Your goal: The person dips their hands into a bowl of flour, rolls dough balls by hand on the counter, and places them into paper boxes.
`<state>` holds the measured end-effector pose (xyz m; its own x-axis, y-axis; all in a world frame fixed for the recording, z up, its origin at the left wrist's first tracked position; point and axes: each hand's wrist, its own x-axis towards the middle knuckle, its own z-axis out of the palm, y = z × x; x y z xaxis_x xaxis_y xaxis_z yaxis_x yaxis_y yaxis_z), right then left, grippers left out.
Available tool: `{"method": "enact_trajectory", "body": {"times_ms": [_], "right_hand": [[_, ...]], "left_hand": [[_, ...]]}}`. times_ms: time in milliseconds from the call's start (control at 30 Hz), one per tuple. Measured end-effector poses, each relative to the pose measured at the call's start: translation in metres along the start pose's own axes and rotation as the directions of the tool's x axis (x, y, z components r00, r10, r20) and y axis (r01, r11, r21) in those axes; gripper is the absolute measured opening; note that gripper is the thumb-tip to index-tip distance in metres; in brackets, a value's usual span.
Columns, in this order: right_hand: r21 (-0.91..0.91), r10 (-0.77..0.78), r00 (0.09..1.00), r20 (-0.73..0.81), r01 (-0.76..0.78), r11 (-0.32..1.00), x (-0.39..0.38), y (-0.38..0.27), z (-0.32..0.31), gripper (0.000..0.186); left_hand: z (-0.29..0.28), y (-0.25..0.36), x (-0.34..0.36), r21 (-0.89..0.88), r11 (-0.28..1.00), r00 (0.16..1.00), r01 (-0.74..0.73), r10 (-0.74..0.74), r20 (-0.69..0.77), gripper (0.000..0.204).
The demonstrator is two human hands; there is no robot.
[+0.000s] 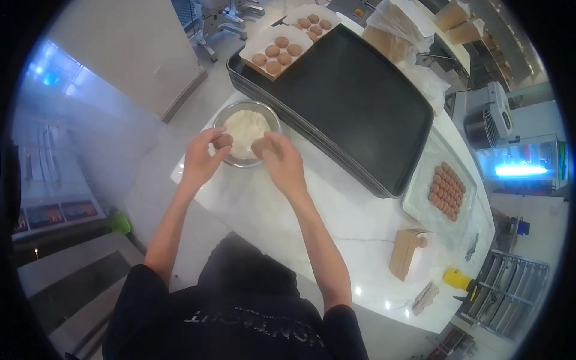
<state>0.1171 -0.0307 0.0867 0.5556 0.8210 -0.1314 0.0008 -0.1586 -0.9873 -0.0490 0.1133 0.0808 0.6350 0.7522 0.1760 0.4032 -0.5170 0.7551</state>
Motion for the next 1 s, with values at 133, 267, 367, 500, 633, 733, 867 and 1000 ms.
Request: {"method": "enact_trajectory", "body": {"times_ms": [133, 267, 367, 500, 633, 733, 867, 1000], "right_hand": [[-0.372, -0.277, 0.96, -0.038, 0.243, 0.896, 0.047, -0.003, 0.046, 0.033], [-0.777, -0.385, 0.915, 0.121, 0.329, 0.537, 0.068, 0.042, 0.062, 0.023], [-0.848, -0.319, 0.934, 0.159, 0.295, 0.44, 0.076, 0.055, 0.068, 0.02], [-0.845, -0.309, 0.945, 0.109, 0.252, 0.472, 0.082, 0.053, 0.065, 0.013], [-0.623, -0.435, 0.898, -0.059, 0.308, 0.719, 0.065, 0.022, 0.042, 0.014], [-0.666, -0.604, 0.753, -0.261, 0.313, 0.677, 0.009, -0.049, -0.005, 0.031], [-0.872, -0.807, 0.428, -0.406, 0.082, 0.482, -0.1, -0.086, -0.07, 0.03], [-0.895, -0.79, 0.428, -0.439, -0.128, 0.427, -0.155, 0.001, -0.099, 0.02]], "left_hand": [[0.019, -0.023, 0.031, 0.285, 0.942, 0.981, -0.175, 0.192, -0.031, 0.033], [0.042, -0.04, 0.043, 0.519, 0.802, 0.954, -0.295, 0.281, 0.108, 0.024], [0.048, -0.055, 0.043, 0.566, 0.756, 0.942, -0.33, 0.3, 0.148, 0.02], [0.049, -0.061, 0.049, 0.583, 0.728, 0.929, -0.362, 0.332, 0.163, 0.009], [0.038, -0.053, 0.055, 0.561, 0.734, 0.923, -0.384, 0.314, 0.221, 0.007], [0.012, -0.024, 0.056, 0.364, 0.862, 0.934, -0.353, 0.347, 0.082, 0.009], [-0.004, 0.054, 0.023, 0.224, 0.855, 0.856, -0.467, 0.501, -0.128, 0.012], [0.069, 0.091, -0.018, -0.028, 0.71, 0.696, -0.704, 0.682, -0.224, 0.02]]}}
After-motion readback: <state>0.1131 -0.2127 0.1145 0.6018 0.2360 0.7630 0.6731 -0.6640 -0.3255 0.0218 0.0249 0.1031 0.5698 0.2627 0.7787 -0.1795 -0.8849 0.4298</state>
